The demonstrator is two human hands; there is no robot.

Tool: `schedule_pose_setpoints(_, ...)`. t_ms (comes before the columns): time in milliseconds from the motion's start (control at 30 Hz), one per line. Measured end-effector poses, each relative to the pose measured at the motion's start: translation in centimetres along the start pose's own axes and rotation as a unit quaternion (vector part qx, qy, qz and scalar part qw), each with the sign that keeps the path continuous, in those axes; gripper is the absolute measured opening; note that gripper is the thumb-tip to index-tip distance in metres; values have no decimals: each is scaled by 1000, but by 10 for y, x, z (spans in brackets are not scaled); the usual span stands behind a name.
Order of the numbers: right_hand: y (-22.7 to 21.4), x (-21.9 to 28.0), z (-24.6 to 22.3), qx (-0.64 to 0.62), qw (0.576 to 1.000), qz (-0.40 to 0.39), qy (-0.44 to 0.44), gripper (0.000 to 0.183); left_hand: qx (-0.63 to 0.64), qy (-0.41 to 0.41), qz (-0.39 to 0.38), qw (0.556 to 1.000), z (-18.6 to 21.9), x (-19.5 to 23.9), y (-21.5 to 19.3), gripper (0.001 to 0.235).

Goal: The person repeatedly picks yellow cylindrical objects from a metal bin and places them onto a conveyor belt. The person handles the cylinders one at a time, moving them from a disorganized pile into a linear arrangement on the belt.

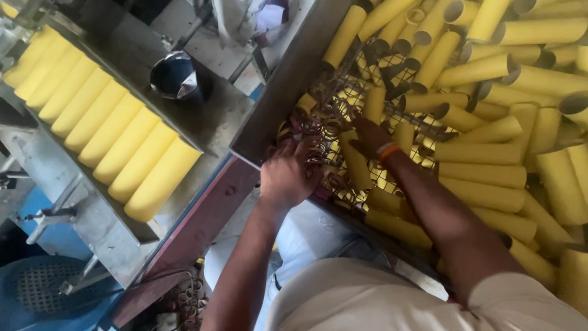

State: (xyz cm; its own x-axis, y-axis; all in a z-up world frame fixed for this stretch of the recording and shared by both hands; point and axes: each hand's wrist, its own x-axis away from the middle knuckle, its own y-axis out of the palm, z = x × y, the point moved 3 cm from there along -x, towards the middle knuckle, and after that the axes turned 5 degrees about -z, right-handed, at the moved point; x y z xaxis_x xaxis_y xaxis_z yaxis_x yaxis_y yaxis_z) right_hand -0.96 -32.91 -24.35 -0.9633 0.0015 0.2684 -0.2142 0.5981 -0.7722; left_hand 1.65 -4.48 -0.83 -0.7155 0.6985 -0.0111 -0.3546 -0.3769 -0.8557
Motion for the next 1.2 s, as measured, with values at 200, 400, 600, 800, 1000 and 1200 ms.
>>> schedule_pose_setpoints(200, 19, -49, -47, 166, 971, -169, 19, 86, -29, -63, -13, 998, -3, -6, 0, 65)
schedule_pose_setpoints(400, -32, -82, -12, 210, 947, -242, 14, 72, 29, -190, 18, 981, -1, -23, -2, 58)
schedule_pose_setpoints(600, -77, -107, 51, 286, 918, -240, 137, 59, -4, -187, 52, 981, -3, -23, 0, 51)
schedule_pose_setpoints(800, -31, -45, 59, 212, 934, -210, 195, 51, 5, -110, 141, 984, -5, -18, 6, 17)
schedule_pose_setpoints(1000, -50, 30, 75, 92, 975, -96, 178, 42, 39, -34, 183, 982, -14, -10, 19, 13)
schedule_pose_setpoints(1200, -138, 58, -12, 44, 995, 39, 81, 29, 52, 81, 219, 971, -16, 7, 24, 18)
